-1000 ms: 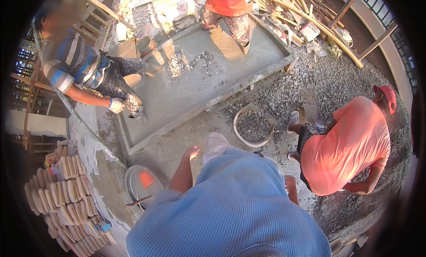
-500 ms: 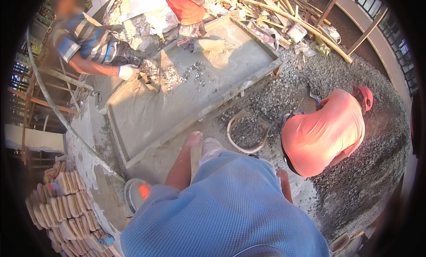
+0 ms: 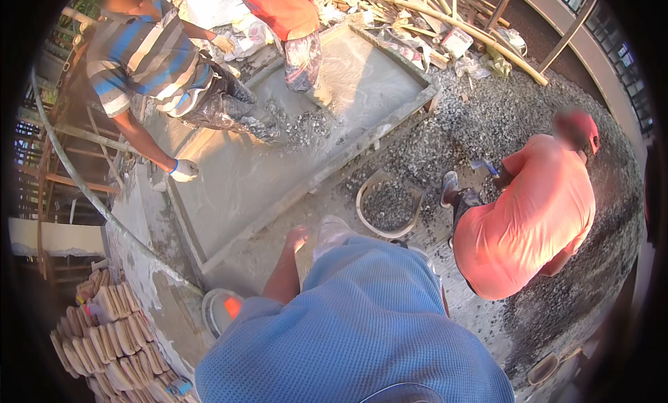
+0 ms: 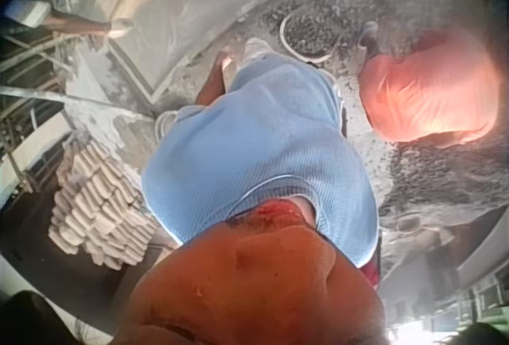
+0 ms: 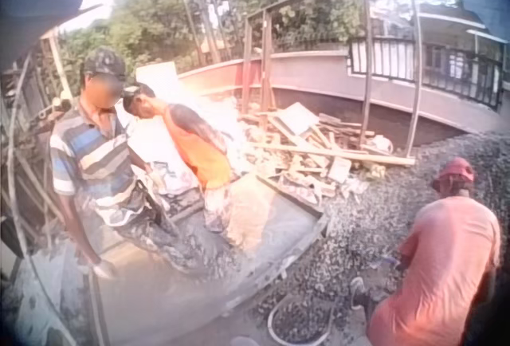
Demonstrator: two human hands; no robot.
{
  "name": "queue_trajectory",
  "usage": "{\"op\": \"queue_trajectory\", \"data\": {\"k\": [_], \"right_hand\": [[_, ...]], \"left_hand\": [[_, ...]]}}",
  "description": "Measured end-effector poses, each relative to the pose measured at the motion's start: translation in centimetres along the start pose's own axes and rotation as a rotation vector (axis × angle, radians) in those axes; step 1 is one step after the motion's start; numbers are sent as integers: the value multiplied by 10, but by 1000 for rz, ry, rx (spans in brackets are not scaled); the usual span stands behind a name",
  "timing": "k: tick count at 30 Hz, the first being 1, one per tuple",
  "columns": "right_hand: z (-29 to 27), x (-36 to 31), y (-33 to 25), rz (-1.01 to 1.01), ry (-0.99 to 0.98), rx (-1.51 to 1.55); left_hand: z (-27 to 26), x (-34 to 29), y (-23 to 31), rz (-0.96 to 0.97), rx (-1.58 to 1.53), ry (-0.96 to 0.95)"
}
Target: The person repeatedly picks up a basin filled with gravel and pours it onto a concrete slab. Other workers are present, mixing materials nearby. The person also handles a hose briefly.
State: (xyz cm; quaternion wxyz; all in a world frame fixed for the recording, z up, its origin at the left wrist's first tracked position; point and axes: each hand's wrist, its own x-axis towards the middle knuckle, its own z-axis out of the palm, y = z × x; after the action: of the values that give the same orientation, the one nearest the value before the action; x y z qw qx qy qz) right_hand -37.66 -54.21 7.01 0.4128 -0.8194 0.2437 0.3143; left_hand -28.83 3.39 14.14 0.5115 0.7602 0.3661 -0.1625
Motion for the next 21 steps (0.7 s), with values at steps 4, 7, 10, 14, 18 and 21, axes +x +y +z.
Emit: {"op": "queue_trajectory", "data": {"k": [4, 7, 10, 14, 18, 21], "right_hand": [[20, 29, 48, -217, 36, -112], [15, 47, 55, -661, 169, -189], [-4, 47, 22, 80, -122, 466], [-34, 10, -37, 17, -50, 327], [-45, -10, -55, -7, -14, 244], [-43, -10, -43, -379, 49, 17]], "left_hand": [[-5, 14, 8, 77, 165, 88], [-2, 27, 27, 195, 216, 148], [5, 30, 56, 239, 215, 85], [17, 20, 88, 231, 200, -22], [24, 15, 85, 198, 137, 14], [20, 14, 63, 211, 86, 60]]}}
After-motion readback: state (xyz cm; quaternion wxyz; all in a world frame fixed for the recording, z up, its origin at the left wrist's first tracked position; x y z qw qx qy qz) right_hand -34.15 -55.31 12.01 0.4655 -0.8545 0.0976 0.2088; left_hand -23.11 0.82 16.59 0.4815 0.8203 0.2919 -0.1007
